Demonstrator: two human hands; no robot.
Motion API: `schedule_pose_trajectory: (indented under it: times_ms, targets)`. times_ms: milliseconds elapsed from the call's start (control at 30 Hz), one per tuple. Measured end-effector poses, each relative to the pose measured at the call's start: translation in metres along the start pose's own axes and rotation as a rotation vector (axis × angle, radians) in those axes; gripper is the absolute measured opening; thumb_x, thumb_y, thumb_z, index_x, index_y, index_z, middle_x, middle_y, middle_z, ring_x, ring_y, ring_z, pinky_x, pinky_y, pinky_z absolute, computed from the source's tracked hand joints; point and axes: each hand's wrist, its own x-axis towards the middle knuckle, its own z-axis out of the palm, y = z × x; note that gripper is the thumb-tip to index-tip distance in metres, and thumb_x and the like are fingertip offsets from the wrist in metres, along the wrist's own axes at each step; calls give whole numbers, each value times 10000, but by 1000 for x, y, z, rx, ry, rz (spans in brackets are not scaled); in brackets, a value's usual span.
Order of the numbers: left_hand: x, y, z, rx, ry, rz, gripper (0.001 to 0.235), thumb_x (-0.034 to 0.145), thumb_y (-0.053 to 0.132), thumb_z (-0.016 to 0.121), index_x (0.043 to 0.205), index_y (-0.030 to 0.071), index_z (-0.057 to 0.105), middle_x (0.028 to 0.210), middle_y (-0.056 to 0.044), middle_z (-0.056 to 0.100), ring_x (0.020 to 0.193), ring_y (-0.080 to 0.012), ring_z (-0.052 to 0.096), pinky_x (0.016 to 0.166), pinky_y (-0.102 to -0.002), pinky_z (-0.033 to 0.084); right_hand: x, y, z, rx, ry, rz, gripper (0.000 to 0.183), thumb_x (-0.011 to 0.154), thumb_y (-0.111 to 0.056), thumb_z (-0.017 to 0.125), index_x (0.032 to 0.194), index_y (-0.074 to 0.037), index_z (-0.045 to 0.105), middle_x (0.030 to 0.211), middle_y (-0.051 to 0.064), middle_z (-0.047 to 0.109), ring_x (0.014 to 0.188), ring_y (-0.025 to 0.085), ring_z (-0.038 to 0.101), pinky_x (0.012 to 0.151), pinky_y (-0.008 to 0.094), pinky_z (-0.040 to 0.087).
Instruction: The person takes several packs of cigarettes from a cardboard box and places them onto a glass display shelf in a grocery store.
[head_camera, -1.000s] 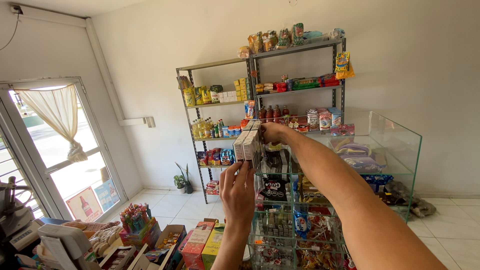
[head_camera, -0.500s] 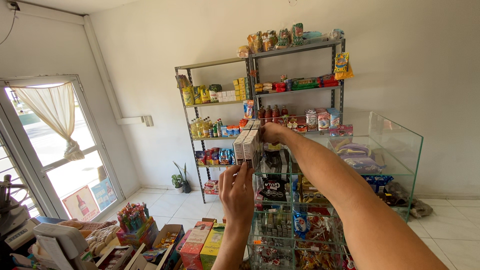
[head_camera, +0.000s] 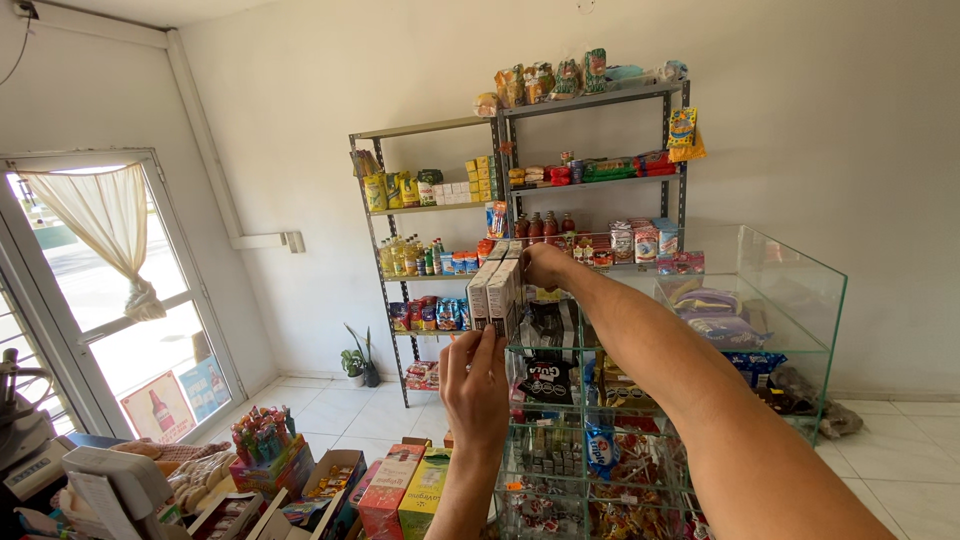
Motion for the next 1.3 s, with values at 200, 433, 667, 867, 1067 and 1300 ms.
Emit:
schedule_pose_trajectory:
  times_ms: [200,433,667,867,1067,1300]
  targets:
    - [-3,-1,-1,-7,0,14,319,1066,76,888,1377,17,857,1221,-76,727,1017,-250,666,832,-388,657,-5,-2,-1,26,-13,2,200,1096,29,690,963,-73,800,875,81,665,632,173,422,523,358,343]
    - [-8,-2,-6,-24,-10,30,287,1079,52,863,1364,16,857,1202,-78,728,1019,-271,671,828,-412,648,-1,1,0,71,-17,18,244,1068,76,684,947,-85,822,882,66,654,665,176,434,539,362,345]
    - [-10,5,-22,-41,-54,7,270,1075,56,861,1345,51,868,1214,-78,731,1015,-274,665,822,-411,623,51,31,10,-40,74,48,309,1106,-37,689,831,-65,828,818,111,642,662,214,564,533,426,405]
    - [-13,28,-60,-27,-109,27,253,1076,71,859,1329,74,872,1223,-71,727,1016,-269,675,841,-422,645,74,42,13,-871,-232,34,331,1122,-97,599,1449,-69,636,1424,150,591,1245,360,597,1109,610,345]
    - [-49,70,-114,-53,-220,-36,256,1061,116,865,1312,67,875,1201,-88,763,1050,-293,724,876,-461,664,-188,16,-26,-521,-158,-88,126,1161,20,579,1132,-91,630,857,96,448,739,290,404,1082,550,209]
    - [-159,147,-151,-130,-494,-310,226,1050,248,855,1251,162,914,1146,-44,810,1034,-282,758,859,-501,648,-437,137,1,-10,82,-653,308,1104,-182,717,1384,-108,822,1407,115,819,1345,309,746,1162,514,587]
